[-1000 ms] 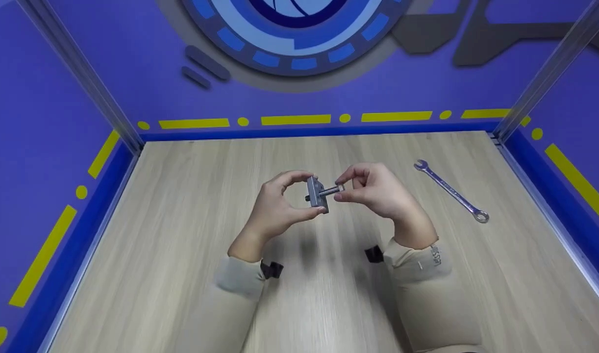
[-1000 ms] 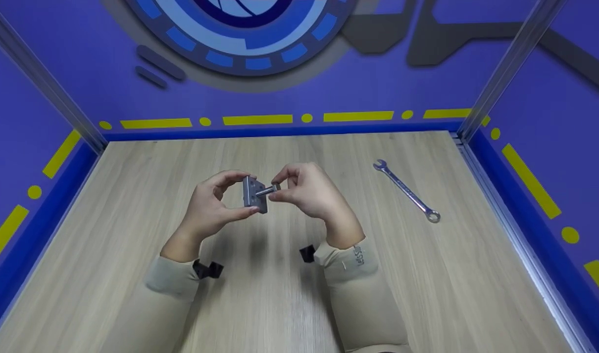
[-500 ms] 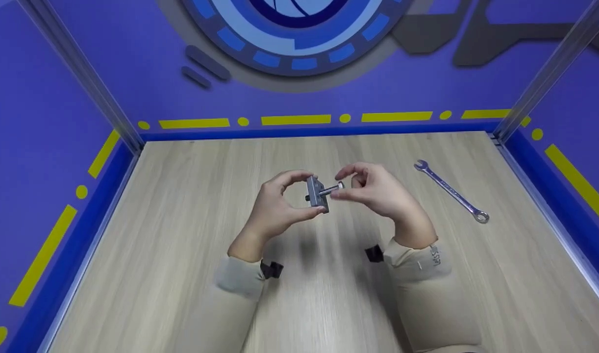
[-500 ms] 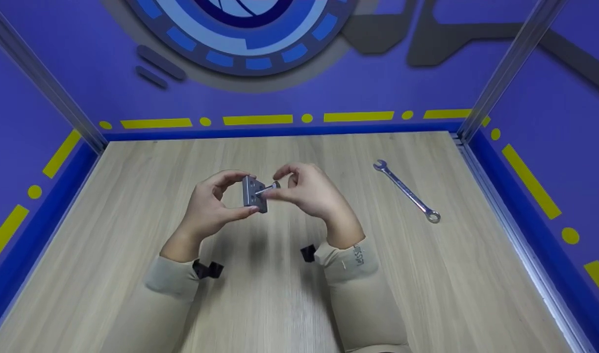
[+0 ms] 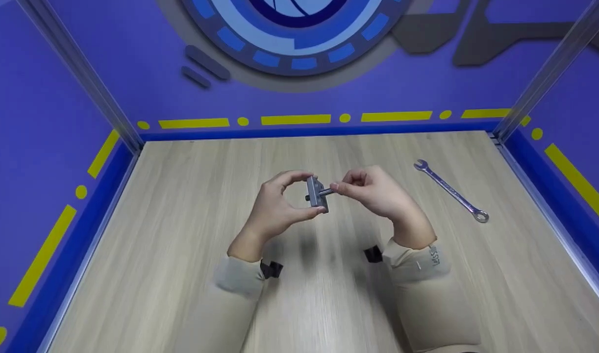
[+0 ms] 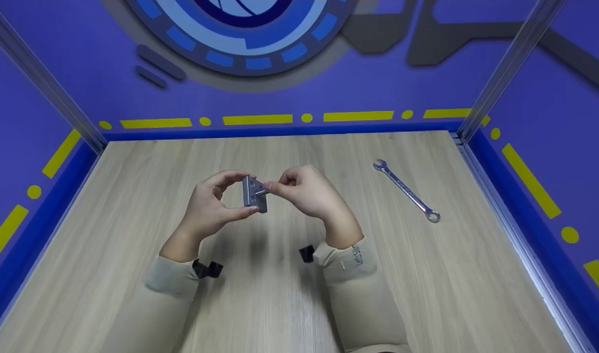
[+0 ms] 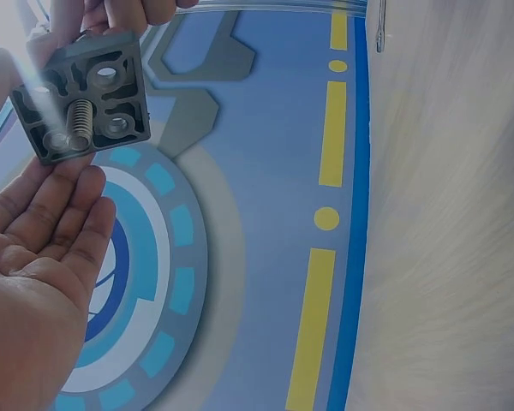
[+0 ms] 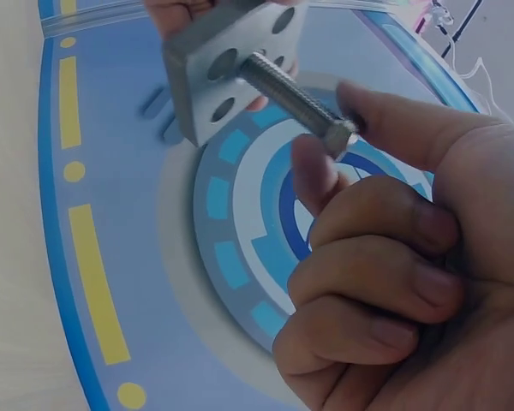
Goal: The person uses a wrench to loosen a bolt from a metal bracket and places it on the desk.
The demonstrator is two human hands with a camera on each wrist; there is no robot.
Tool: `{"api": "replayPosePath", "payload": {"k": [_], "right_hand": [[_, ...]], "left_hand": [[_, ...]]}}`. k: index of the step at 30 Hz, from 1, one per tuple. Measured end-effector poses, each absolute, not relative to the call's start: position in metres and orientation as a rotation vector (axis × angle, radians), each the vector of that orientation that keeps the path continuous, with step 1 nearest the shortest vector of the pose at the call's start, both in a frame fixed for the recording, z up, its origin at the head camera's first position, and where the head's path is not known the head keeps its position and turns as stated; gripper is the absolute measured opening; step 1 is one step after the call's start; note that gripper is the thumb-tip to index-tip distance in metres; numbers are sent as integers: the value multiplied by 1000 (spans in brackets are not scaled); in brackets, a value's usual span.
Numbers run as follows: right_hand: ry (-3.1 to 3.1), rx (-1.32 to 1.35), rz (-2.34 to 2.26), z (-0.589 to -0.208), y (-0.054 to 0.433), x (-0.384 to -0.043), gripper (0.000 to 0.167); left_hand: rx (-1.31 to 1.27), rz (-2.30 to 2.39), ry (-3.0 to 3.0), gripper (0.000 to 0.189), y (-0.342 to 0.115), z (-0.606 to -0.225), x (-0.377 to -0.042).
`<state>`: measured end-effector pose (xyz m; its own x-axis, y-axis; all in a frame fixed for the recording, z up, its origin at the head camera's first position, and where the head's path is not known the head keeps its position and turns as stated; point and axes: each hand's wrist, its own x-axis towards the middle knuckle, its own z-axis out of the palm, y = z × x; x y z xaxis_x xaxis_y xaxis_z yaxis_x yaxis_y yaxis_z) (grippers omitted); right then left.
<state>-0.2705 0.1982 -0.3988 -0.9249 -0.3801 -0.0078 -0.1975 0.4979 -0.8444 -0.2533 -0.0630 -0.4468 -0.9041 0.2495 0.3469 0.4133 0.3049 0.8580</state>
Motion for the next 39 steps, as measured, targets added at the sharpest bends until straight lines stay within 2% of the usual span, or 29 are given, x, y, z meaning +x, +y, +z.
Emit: {"api": "replayPosePath", "payload": {"k": [6, 14, 17, 20, 23, 24, 27, 30, 34, 39], "right_hand": [[2497, -565, -1508, -398, 201, -269, 19], [2515, -597, -1531, -400, 199, -270, 21], [2514, -593, -1519, -399, 199, -270, 27], [2540, -535, -1479, -397, 201, -270, 34], [2591, -438, -1420, -395, 199, -271, 29], [2600, -402, -1403, -395, 198, -272, 32], [2594, -338, -1368, -395, 195, -273, 57], [2567, -326, -1356, -396, 193, -273, 64], [2570, -398, -1363, -397, 195, -271, 52], [2539, -518, -1449, -398, 199, -270, 23]], "left_hand": [[-611, -1661, -2428, 71, -64, -446, -252], [-624, -1688, -2408, 70, -64, -449, -254], [-626, -1691, -2407, 70, -65, -449, -254], [-636, -1694, -2398, 70, -65, -447, -255], [-640, -1695, -2383, 70, -65, -446, -256], [-639, -1692, -2381, 70, -65, -445, -256], [-634, -1684, -2385, 71, -64, -445, -257], [-631, -1676, -2397, 71, -63, -445, -256], [-629, -1666, -2403, 71, -63, -445, -255], [-629, -1669, -2407, 71, -64, -446, -253]]}}
